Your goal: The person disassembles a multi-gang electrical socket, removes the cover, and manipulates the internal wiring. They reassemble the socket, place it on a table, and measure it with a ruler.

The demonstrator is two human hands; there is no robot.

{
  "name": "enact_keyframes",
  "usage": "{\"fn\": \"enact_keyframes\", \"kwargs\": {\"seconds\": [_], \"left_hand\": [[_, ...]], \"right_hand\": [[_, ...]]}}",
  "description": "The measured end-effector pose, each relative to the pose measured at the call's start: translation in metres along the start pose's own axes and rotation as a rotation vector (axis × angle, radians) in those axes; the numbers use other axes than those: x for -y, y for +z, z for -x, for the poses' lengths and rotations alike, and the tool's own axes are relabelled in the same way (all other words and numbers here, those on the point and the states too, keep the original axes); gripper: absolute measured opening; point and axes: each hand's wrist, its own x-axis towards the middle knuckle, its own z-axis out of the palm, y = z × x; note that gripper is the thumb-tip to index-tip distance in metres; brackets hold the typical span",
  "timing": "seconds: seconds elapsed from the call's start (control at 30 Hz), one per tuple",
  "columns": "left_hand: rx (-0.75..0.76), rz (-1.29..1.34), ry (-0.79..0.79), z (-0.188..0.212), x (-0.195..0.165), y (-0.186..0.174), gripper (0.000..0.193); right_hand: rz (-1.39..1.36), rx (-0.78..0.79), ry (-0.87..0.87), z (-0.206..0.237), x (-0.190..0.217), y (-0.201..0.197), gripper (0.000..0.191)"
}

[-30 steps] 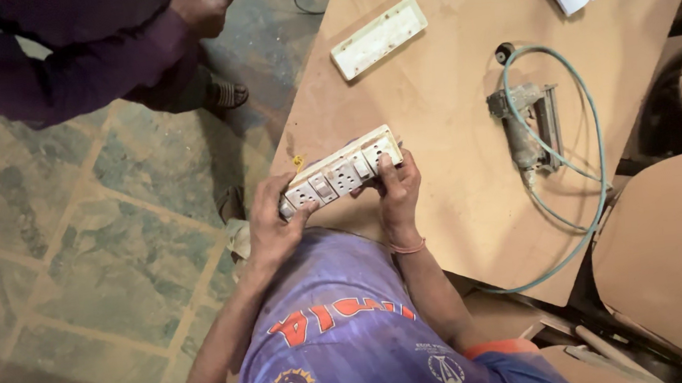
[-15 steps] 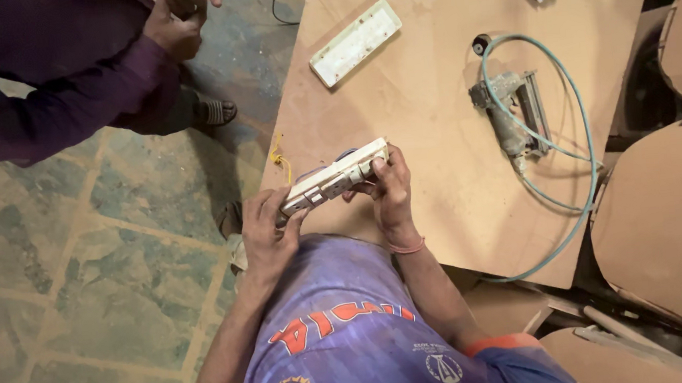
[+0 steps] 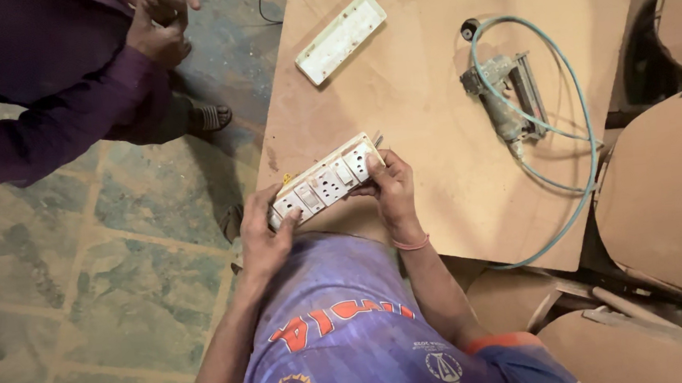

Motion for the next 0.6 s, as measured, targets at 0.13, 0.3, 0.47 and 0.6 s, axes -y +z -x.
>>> {"fn": "enact_keyframes", "kwargs": {"seconds": [0.13, 0.3, 0.47, 0.6], "left_hand": [[0.038, -0.003, -0.036, 0.001, 0.004, 0.001, 0.047], [0.05, -0.024, -0.03, 0.002, 0.006, 0.004, 0.048], [0.022, -0.046, -0.006, 0.003, 0.007, 0.004, 0.048], [0.011, -0.043, -0.009, 0.003, 0.009, 0.003, 0.048]], "right_hand": [[-0.026, -0.015, 0.011, 0.004, -0.008, -0.006, 0.032], [-0.03, -0.039, 0.019, 0.004, -0.012, -0.009, 0.029], [-0.012, -0.063, 0.04, 0.006, -0.013, -0.005, 0.028], [-0.001, -0.048, 0.051, 0.009, -0.014, -0.002, 0.031]]}}
